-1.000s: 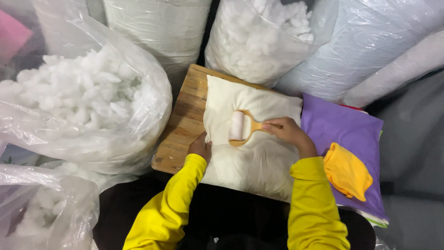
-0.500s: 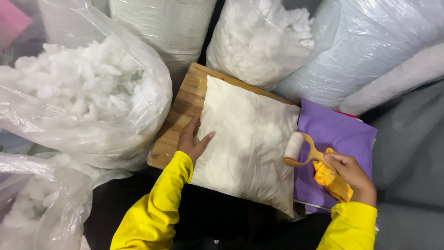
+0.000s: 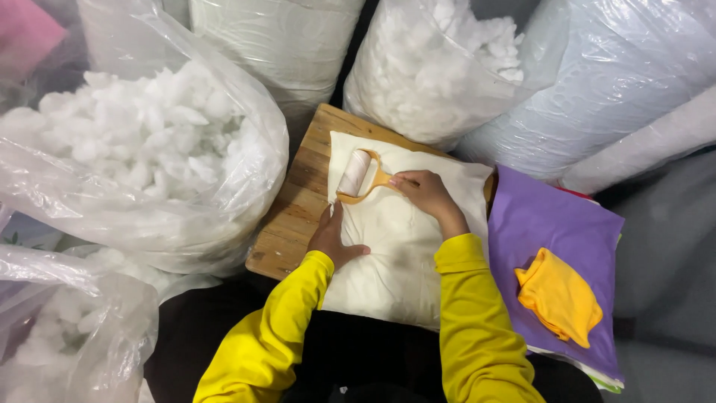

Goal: The person uses a lint roller to clean a white pillow, then places the pillow into a plastic bag, seals it, and wipes the outside of the bag with a yellow cloth.

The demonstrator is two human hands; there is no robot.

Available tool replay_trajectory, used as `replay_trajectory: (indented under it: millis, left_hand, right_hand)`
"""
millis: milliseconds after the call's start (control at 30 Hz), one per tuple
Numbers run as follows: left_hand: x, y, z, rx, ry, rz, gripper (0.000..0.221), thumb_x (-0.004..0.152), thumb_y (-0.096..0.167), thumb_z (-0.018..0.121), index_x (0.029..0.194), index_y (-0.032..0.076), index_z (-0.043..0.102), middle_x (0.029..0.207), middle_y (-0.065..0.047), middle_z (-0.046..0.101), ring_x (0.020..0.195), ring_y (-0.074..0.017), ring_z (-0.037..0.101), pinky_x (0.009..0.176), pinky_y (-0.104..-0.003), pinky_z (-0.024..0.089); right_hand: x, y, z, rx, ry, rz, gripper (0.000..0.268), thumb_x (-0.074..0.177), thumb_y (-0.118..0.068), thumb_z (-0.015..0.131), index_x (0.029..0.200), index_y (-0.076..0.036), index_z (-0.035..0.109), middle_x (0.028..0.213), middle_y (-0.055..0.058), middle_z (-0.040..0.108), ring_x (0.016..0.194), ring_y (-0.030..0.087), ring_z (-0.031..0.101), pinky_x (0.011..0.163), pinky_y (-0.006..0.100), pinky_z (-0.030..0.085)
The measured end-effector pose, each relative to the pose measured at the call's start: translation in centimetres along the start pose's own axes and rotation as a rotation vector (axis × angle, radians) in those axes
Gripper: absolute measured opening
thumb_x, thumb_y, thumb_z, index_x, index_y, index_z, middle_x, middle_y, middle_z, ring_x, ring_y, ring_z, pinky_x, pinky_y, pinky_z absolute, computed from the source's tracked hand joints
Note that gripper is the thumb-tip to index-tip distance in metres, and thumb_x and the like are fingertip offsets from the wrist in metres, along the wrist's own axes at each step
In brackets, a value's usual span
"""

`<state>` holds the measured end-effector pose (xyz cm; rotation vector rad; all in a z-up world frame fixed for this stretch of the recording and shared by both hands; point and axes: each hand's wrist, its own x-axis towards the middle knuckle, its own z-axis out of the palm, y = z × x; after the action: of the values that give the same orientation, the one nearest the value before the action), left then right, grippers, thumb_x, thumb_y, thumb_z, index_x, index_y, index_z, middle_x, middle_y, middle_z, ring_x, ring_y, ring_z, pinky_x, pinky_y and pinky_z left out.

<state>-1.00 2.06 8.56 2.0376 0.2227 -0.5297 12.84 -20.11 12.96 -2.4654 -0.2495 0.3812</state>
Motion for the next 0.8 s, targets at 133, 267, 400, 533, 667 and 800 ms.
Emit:
replay_trajectory:
  millis: [133,267,400,533,667,800]
  left_hand:
    - [1.4,-1.3,0.7,0.019,-0.027,0.026,0.126,0.073,0.050,0.091,0.166,0.017,0.012,0.170,-0.013,0.017,0.156,-0.0273,0.023,0.127,-0.041,0.027]
    - [2.3,-1.8,0.9,-0.034,-0.011,0.064,0.112,0.074,0.040,0.092,0.162,0.017,0.027,0.164,-0.010,0.035,0.153,-0.0260,0.032,0.126,-0.038,0.030]
    - [2.3,-1.9,1.1,-0.049,0.004,0.065,0.115,0.071,0.036,0.095,0.162,0.019,0.028,0.163,-0.008,0.038,0.152,-0.0248,0.034,0.125,-0.038,0.031]
    - [0.4,0.2,-0.2,-0.063,0.027,0.023,0.111,0.075,0.030,0.093,0.163,0.020,0.027,0.165,-0.008,0.034,0.153,-0.0270,0.033,0.125,-0.040,0.030]
    - [0.4,0.4,-0.3,-0.054,0.006,0.050,0.114,0.077,0.027,0.092,0.164,0.020,0.020,0.167,-0.011,0.029,0.155,-0.0299,0.028,0.127,-0.043,0.027]
    - [0.1,1.5,-0.4,-0.048,0.010,0.053,0.111,0.079,0.020,0.089,0.165,0.022,0.019,0.167,-0.011,0.029,0.155,-0.0296,0.027,0.127,-0.043,0.027]
  right_hand:
    - [-1.7,1.7,-2.6,-0.025,0.009,0.033,0.035,0.094,-0.042,0.070,0.120,-0.021,0.078,0.094,0.014,0.079,0.091,0.025,0.077,0.087,0.040,0.058]
    - [-4.5,10.9,-6.1,0.028,0.062,0.102,0.036,0.093,-0.035,0.072,0.121,-0.013,0.077,0.097,0.025,0.077,0.084,0.034,0.072,0.077,0.044,0.060]
    - [-11.3,17.9,-9.6,0.209,0.177,0.289,0.042,0.094,-0.034,0.076,0.124,-0.005,0.074,0.105,0.031,0.074,0.087,0.034,0.069,0.075,0.044,0.060]
    - [-15.7,24.0,-11.5,0.238,0.207,0.384,0.045,0.095,-0.034,0.075,0.127,-0.003,0.072,0.116,0.035,0.070,0.100,0.041,0.068,0.080,0.048,0.059]
    - [-15.8,25.3,-12.3,0.331,0.299,0.278,0.033,0.102,-0.026,0.069,0.128,-0.005,0.073,0.097,0.023,0.073,0.084,0.029,0.066,0.071,0.039,0.059]
    - [-9.6,20.4,-10.6,0.273,0.257,0.152,0.034,0.099,-0.027,0.071,0.126,-0.005,0.074,0.099,0.024,0.074,0.086,0.027,0.066,0.070,0.038,0.058]
